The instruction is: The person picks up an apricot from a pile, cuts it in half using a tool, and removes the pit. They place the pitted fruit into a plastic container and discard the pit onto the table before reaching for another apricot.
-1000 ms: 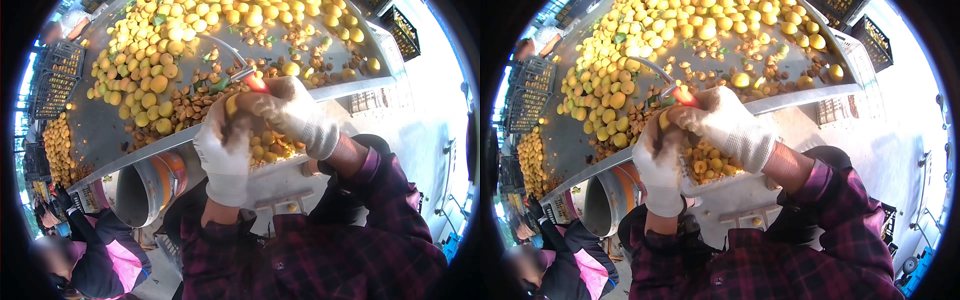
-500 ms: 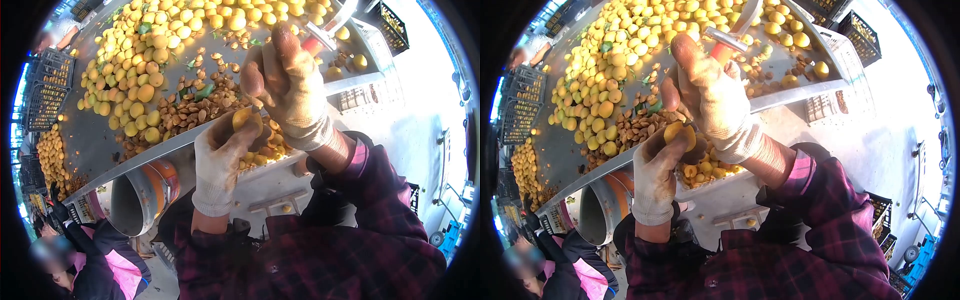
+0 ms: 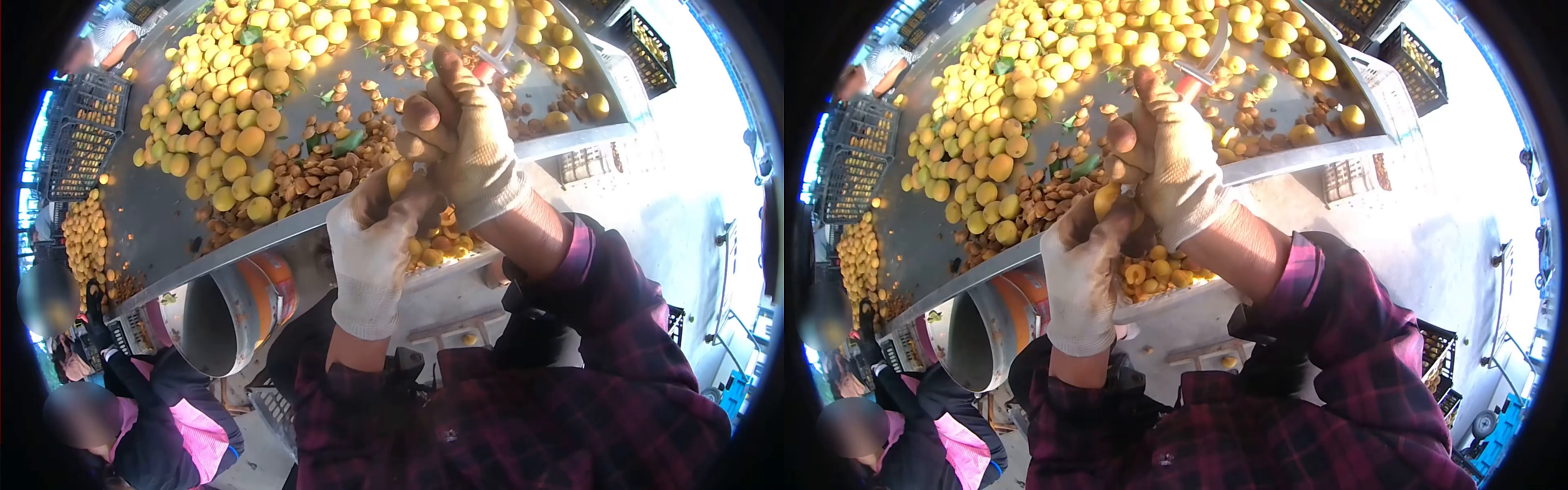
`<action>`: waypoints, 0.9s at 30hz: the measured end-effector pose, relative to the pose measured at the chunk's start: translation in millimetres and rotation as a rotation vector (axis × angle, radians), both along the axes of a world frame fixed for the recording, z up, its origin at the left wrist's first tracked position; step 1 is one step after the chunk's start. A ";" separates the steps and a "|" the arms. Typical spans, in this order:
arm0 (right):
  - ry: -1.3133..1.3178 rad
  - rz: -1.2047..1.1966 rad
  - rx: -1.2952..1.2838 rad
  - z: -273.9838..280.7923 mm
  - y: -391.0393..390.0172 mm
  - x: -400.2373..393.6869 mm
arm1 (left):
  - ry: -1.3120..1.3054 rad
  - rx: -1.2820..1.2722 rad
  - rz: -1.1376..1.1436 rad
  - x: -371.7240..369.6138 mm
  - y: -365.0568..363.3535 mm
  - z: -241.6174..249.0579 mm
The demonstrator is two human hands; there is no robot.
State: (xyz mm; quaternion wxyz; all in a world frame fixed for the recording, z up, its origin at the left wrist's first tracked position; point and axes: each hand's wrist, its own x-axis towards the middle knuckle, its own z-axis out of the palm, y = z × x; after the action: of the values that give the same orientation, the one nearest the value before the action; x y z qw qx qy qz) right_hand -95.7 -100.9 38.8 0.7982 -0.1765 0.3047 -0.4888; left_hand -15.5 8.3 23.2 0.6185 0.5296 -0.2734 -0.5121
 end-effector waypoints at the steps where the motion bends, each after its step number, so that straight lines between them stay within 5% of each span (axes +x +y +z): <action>1: 0.024 -0.044 0.149 -0.8 -3.6 2.0 | -0.056 0.015 -0.023 0.2 -0.3 3.4; 9: -0.014 -0.033 0.267 -1.3 -10.4 6.8 | -0.096 0.048 -0.003 4.3 -2.3 -1.5; 11: -0.014 -0.111 0.143 9.7 -8.2 7.5 | 0.021 0.063 0.074 4.3 -6.2 -8.2; 13: 0.034 0.096 -0.181 -1.2 -19.7 -8.8 | 0.040 0.070 0.085 7.1 -7.6 -7.3; 15: 0.521 0.173 -0.587 10.6 -20.6 -21.2 | 0.063 0.071 0.108 9.9 -8.8 -5.5; 19: 1.185 0.557 -0.967 20.7 -15.2 -25.7 | 0.083 0.021 0.131 17.8 -8.7 -7.5; 21: 1.198 0.444 -1.408 4.6 -17.3 -34.2 | 0.269 -0.007 0.174 23.3 -6.7 -11.7; 22: 1.165 0.537 -1.226 4.2 -18.1 -36.1 | 0.264 -0.019 0.210 25.7 -4.9 -14.3; 23: 0.996 0.459 -1.222 0.2 -14.5 -32.7 | 0.236 -0.001 0.148 26.2 -4.2 -16.6; 27: 1.090 0.472 -1.352 7.1 -11.6 -35.7 | 0.363 0.048 0.035 28.5 -0.3 -9.1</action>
State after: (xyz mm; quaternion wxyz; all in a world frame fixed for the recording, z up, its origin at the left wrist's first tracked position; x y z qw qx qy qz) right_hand -131.5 -112.5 45.9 0.3484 -0.8739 0.2440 -0.2354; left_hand 12.9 8.0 14.2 0.6538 0.4474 -0.1358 -0.5949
